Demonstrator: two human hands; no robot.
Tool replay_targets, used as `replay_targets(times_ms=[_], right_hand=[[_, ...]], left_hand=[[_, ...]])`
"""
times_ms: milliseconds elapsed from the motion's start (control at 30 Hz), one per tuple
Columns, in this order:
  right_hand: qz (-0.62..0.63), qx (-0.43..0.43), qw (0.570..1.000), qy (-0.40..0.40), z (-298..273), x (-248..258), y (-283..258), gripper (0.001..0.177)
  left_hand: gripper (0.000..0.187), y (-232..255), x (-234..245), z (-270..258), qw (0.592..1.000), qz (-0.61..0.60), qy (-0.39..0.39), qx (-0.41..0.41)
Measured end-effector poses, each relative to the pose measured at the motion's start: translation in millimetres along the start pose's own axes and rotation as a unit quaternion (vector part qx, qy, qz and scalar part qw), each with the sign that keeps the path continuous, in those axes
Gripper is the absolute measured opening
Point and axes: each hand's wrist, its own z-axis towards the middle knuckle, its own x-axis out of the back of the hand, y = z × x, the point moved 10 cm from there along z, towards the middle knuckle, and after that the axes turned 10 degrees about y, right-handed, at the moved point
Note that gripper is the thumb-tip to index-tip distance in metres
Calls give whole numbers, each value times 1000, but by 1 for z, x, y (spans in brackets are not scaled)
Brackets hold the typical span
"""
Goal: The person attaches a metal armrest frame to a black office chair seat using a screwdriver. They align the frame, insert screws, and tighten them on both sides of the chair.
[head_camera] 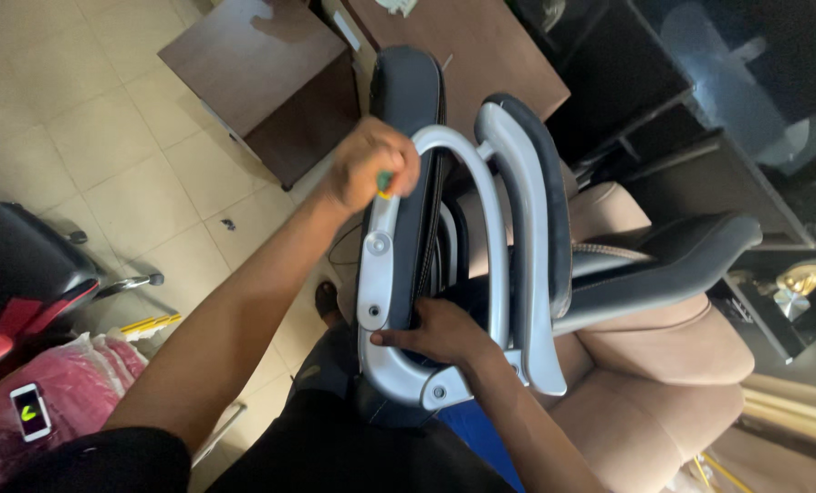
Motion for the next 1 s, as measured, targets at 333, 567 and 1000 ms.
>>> replay_targets(times_ms=[333, 567, 1000], right_hand=[[-31, -5, 999, -3, 6, 2, -5, 93], [2, 23, 1000, 3, 1, 3, -7, 89], [-46, 11, 999, -10, 3, 1, -5, 89]], left_hand=[[35, 26, 14, -17, 916, 237, 250, -206], [37, 24, 21, -23, 887, 231, 352, -190], [45, 1, 15, -2, 976, 78, 147, -144]])
